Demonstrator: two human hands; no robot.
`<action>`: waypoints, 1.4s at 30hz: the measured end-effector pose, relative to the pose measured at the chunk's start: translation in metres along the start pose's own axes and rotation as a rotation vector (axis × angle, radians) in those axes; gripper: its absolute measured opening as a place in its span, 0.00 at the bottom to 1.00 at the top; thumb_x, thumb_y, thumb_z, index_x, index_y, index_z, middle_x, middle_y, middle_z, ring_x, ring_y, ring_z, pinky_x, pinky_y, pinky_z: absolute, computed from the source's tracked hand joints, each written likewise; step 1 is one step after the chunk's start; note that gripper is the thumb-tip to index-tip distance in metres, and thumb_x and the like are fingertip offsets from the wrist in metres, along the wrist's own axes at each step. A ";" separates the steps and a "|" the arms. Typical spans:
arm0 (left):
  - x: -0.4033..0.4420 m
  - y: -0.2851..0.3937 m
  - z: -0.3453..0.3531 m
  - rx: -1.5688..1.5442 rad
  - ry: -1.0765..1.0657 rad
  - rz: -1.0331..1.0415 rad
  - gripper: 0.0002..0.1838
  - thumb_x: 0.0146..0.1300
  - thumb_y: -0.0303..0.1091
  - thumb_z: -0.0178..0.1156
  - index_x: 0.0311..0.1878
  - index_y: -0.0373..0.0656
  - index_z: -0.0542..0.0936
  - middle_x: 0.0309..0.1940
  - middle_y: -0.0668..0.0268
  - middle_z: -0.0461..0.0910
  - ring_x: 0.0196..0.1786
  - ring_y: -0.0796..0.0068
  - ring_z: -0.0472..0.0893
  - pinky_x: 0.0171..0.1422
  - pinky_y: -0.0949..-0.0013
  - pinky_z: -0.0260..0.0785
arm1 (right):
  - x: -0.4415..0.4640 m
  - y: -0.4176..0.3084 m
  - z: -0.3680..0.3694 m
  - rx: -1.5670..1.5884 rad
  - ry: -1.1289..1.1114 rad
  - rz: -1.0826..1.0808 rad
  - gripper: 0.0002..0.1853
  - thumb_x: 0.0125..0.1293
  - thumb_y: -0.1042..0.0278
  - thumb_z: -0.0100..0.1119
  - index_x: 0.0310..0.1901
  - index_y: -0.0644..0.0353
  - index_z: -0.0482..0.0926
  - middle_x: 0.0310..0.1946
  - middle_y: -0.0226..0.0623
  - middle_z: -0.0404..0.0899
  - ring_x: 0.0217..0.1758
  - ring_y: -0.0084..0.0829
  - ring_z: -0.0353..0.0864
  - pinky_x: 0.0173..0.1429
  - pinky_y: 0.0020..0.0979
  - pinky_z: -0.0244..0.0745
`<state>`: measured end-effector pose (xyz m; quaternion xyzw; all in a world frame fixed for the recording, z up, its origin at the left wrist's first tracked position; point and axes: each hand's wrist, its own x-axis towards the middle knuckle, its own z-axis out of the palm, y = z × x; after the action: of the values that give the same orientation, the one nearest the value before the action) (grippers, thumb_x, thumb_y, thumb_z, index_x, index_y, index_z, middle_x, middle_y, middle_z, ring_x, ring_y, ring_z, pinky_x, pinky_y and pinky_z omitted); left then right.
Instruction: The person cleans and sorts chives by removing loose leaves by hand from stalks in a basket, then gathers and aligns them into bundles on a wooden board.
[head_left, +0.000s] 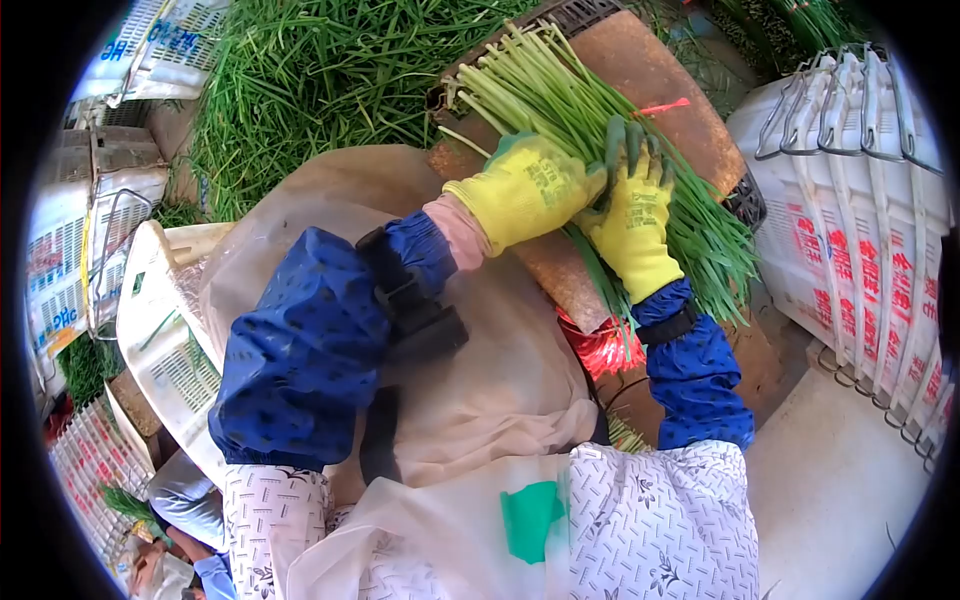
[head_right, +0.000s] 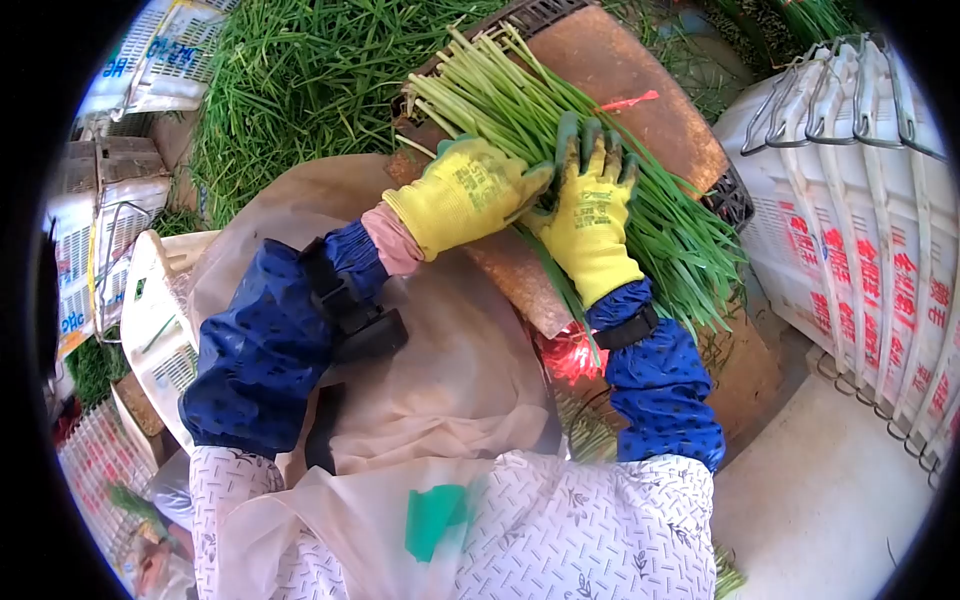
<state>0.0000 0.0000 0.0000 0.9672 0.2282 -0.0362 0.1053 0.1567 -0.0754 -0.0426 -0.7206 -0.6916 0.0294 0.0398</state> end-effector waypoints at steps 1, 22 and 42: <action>0.000 -0.005 0.005 0.022 0.030 0.035 0.18 0.60 0.47 0.62 0.50 0.49 0.79 0.35 0.61 0.84 0.36 0.58 0.84 0.43 0.61 0.76 | 0.002 -0.001 0.001 0.012 0.014 0.002 0.63 0.44 0.34 0.69 0.75 0.56 0.45 0.73 0.51 0.50 0.74 0.54 0.50 0.73 0.60 0.43; -0.010 -0.073 0.022 -0.197 0.263 -0.124 0.16 0.62 0.41 0.60 0.52 0.48 0.80 0.34 0.61 0.83 0.39 0.57 0.82 0.43 0.60 0.74 | 0.001 -0.006 0.000 0.069 0.081 0.048 0.61 0.46 0.30 0.65 0.75 0.55 0.47 0.72 0.52 0.52 0.73 0.56 0.52 0.73 0.60 0.45; -0.062 -0.034 0.037 -0.031 -0.116 -0.228 0.18 0.55 0.41 0.62 0.47 0.44 0.75 0.30 0.59 0.83 0.36 0.55 0.83 0.39 0.53 0.74 | -0.055 -0.069 -0.050 0.549 0.163 -0.152 0.46 0.50 0.45 0.66 0.67 0.65 0.63 0.63 0.54 0.63 0.64 0.55 0.62 0.68 0.51 0.56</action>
<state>-0.0716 -0.0059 -0.0347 0.9296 0.3305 -0.1005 0.1283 0.0904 -0.1279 0.0135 -0.6288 -0.7044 0.1544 0.2909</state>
